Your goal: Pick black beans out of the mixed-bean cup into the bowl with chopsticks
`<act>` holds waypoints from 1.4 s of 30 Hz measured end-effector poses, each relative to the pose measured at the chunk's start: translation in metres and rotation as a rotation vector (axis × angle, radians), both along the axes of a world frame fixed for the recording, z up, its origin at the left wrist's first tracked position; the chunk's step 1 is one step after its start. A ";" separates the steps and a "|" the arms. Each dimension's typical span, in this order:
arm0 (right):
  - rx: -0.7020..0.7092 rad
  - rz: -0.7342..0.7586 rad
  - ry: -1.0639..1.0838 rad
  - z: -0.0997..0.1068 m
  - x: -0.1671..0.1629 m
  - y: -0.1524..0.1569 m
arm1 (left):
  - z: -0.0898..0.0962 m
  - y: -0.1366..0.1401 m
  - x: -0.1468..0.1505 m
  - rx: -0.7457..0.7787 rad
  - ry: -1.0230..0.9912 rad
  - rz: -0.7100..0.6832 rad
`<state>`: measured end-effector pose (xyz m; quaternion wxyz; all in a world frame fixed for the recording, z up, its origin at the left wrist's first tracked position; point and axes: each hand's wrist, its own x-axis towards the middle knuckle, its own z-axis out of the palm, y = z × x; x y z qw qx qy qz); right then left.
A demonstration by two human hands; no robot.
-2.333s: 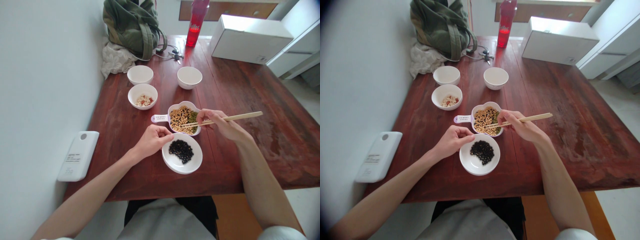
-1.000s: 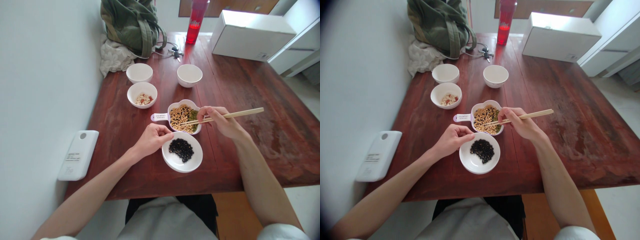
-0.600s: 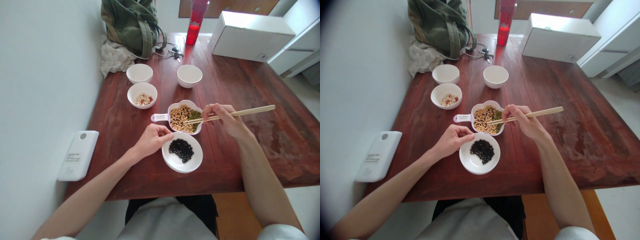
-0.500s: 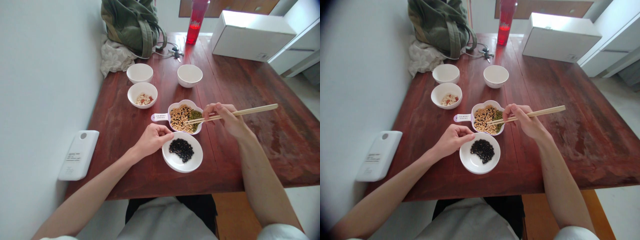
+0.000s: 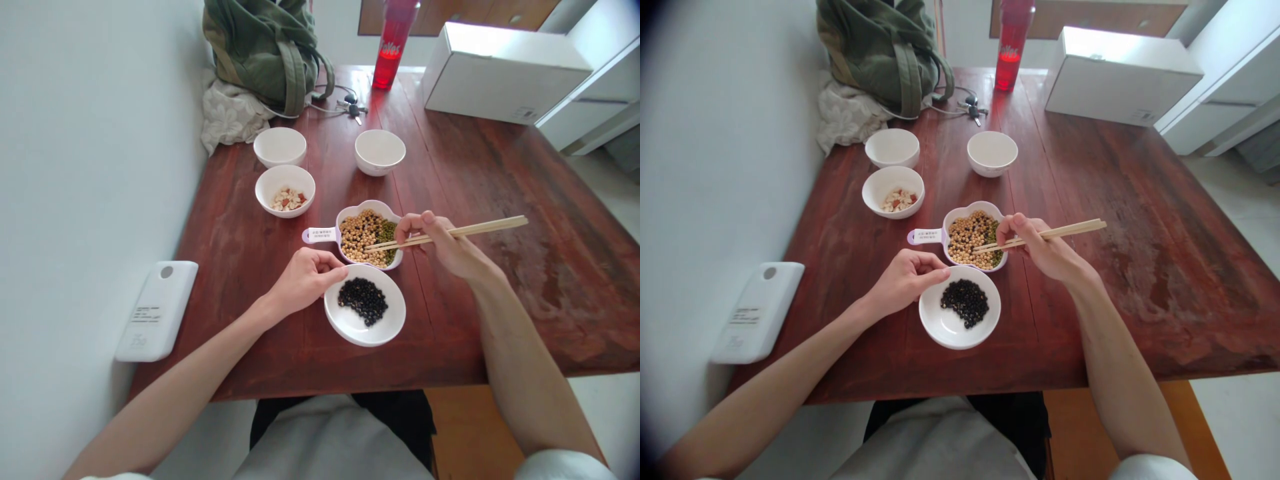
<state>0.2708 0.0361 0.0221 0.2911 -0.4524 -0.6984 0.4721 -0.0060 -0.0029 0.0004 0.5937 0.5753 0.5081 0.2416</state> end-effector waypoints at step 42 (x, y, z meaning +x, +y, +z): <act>0.027 -0.120 0.171 0.006 -0.001 0.001 | 0.005 -0.001 0.003 0.017 0.017 0.016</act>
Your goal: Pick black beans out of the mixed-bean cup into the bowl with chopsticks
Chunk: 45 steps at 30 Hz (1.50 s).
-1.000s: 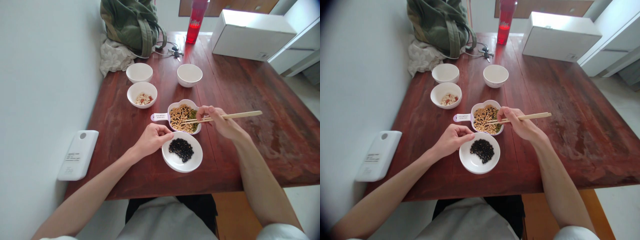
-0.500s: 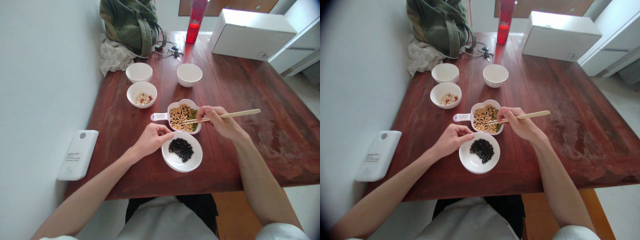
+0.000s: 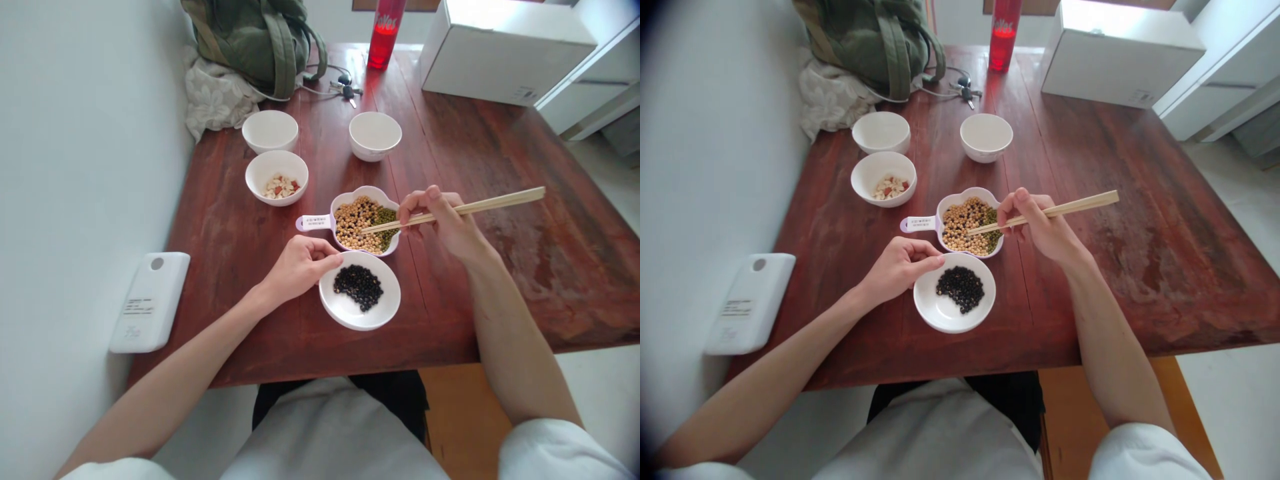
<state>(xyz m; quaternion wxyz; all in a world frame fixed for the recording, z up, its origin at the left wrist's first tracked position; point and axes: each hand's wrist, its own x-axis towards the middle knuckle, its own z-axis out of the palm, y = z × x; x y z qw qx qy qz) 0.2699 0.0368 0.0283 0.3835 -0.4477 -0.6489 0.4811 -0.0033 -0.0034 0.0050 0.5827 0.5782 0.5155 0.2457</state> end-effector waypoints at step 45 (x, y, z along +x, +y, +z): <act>-0.029 0.053 -0.122 -0.008 0.001 0.003 | -0.003 0.001 -0.002 -0.019 -0.016 -0.002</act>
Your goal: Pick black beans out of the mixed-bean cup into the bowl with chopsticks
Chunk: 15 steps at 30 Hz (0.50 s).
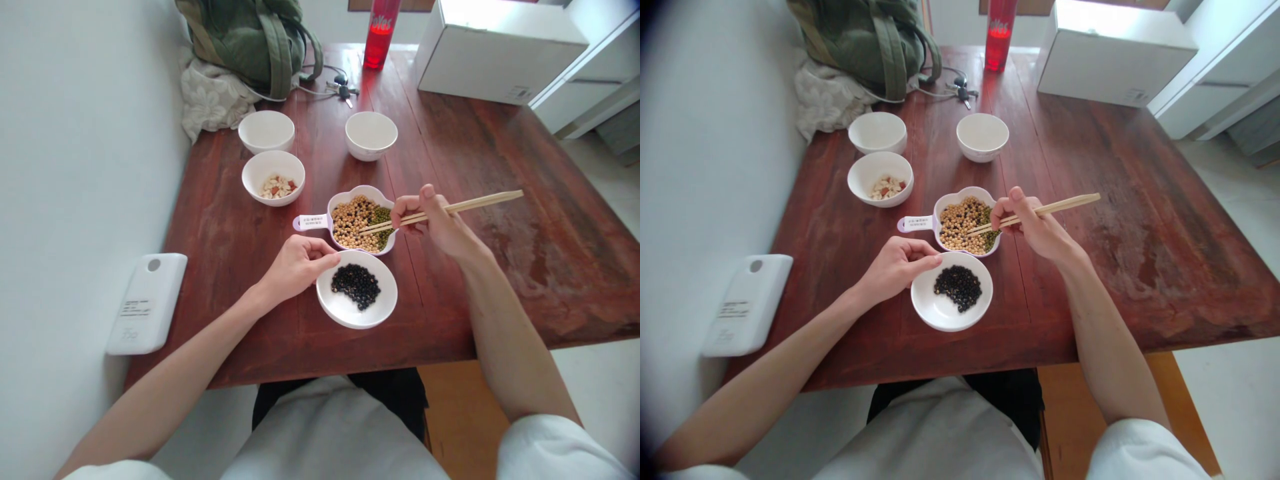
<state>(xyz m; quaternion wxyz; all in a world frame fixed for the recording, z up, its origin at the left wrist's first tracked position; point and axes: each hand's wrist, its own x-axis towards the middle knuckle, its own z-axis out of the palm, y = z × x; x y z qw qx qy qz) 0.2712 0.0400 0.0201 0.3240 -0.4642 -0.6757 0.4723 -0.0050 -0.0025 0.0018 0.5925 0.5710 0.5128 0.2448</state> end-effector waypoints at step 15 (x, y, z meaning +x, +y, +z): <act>0.040 0.008 -0.031 0.002 -0.002 -0.001 | 0.000 0.000 0.001 0.026 0.003 0.007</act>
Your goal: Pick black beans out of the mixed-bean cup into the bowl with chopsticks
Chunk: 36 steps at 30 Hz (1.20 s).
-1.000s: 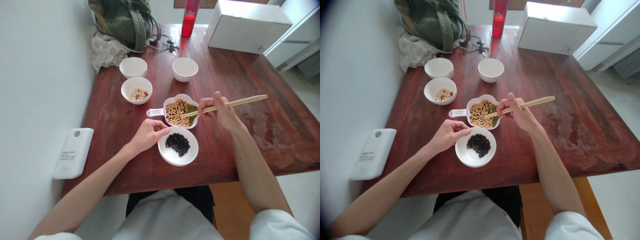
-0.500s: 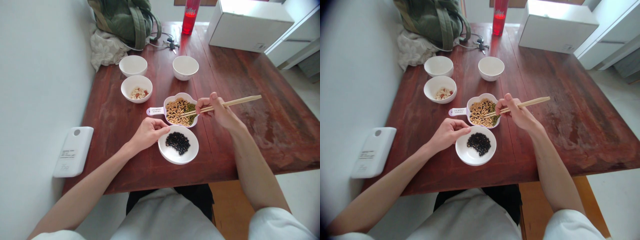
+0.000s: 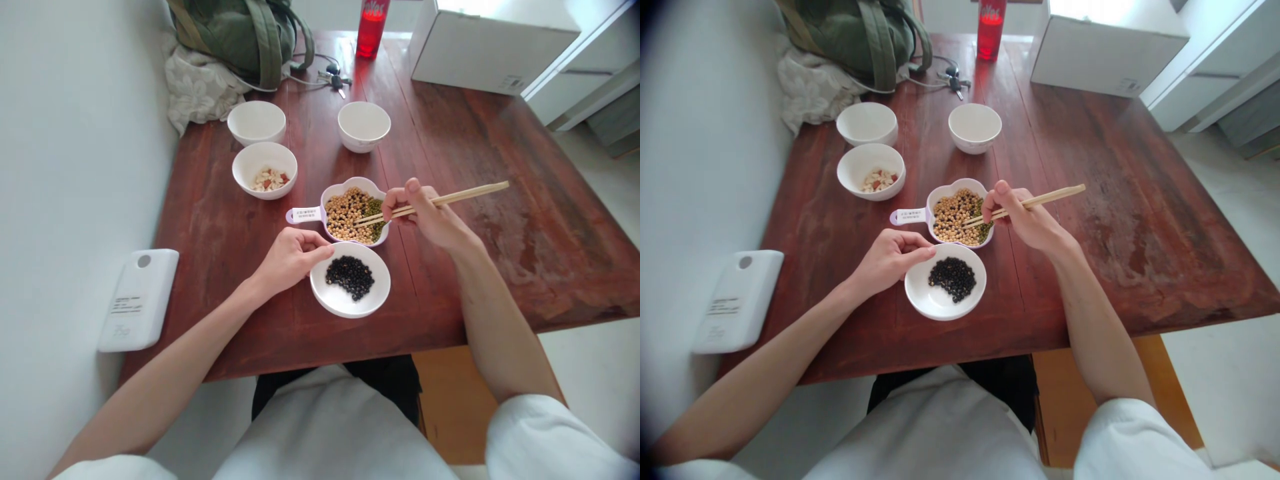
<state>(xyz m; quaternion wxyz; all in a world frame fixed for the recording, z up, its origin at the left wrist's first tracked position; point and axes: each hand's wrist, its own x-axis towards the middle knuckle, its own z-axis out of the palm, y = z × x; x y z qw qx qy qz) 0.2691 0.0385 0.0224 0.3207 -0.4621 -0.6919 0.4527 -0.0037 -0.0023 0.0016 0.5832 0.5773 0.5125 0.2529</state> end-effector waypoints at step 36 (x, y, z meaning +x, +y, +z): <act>-0.006 -0.014 0.003 -0.001 -0.002 0.000 | 0.002 -0.001 0.002 0.007 0.016 0.007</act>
